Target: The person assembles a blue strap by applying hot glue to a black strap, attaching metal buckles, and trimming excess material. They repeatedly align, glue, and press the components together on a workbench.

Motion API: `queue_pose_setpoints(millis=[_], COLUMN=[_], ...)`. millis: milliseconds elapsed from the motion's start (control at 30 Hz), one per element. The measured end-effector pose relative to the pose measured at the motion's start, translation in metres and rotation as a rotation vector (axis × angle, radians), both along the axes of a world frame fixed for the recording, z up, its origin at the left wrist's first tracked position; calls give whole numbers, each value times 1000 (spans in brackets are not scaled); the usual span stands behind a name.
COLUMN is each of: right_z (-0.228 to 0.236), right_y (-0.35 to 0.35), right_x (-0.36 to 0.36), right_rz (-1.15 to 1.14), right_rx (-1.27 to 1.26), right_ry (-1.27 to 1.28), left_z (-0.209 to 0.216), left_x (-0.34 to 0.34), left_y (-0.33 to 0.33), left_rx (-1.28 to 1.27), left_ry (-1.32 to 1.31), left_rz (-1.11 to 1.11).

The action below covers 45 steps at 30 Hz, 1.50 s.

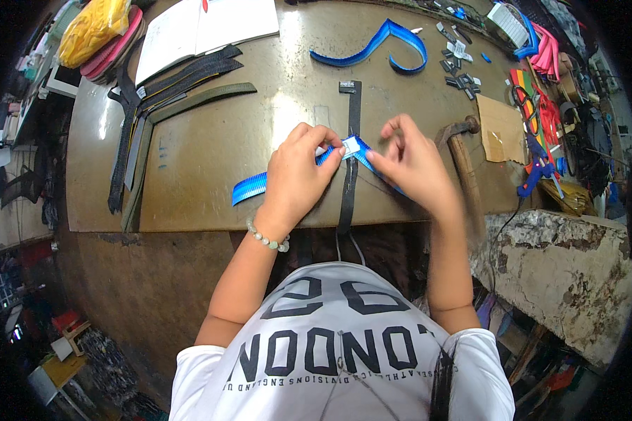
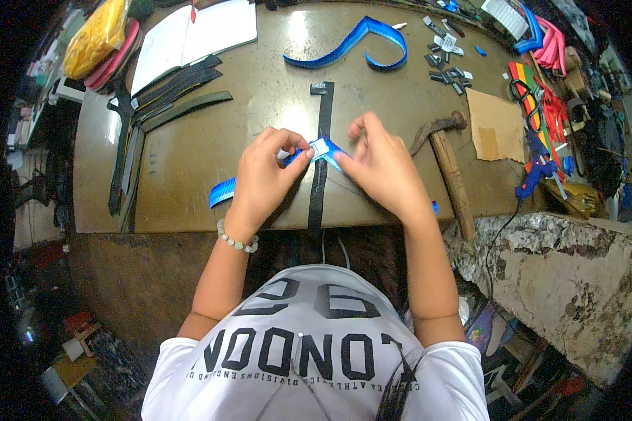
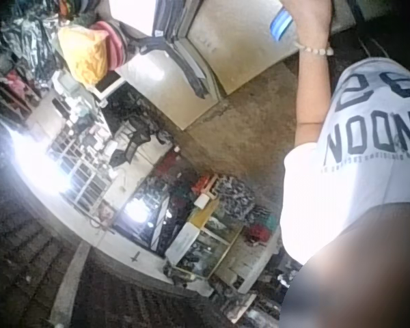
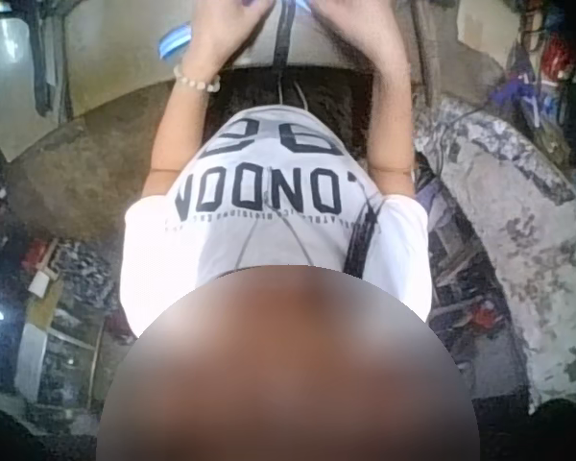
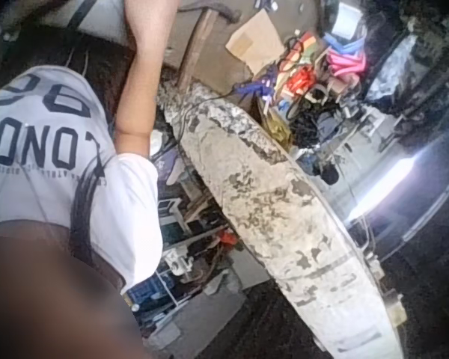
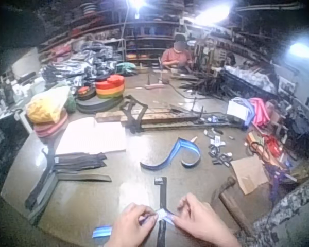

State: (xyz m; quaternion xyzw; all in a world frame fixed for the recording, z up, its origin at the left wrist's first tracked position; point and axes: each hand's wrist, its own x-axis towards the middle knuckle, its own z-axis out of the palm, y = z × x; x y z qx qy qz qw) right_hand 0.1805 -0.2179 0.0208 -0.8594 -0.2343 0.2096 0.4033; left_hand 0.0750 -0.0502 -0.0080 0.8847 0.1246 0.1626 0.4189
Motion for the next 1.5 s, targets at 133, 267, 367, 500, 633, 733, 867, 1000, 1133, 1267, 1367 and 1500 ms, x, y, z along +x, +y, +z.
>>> queue_pose_setpoints(millis=[133,267,367,500,633,733,867,1000,1133,1267,1367,1500], right_z=[7,7,14,9,-12,-22,-25,-29,-23,10,32,-7], right_y=[-8,0,1,9,18,25,25,22,39,45,-7,-94], right_x=[-29,-59,-44,11,43,48,47,52,75,87,64,8], right_rz=[116,255,360,373,258,320,340,383,417,163,-35,-305], right_rx=[-189,-84,-15,156,178,174,174,119,-27,90,102,-545], right_ry=[105,-267,-514,-360,127,-64,-162,-259,-17,-434,-564,-750], left_z=[2,2,2,0,0,1,3,4,3,0,-1,-2], left_x=[-1,-1,-2,-2,-3,-2,-1,-1,-2,-3,-2,-2], left_y=[-2,-3,-3,-4,-6,-8,-13,-18,-24,-30,-30,-30], left_rx=[21,-7,12,30,47,82,126,194,295,448,469,453], left_ry=[-1,21,35,36,-5,-22,-22,15,-20,-18,-39,-58], left_rz=[13,24,24,25,43,51,91,103,61,60,66,77])
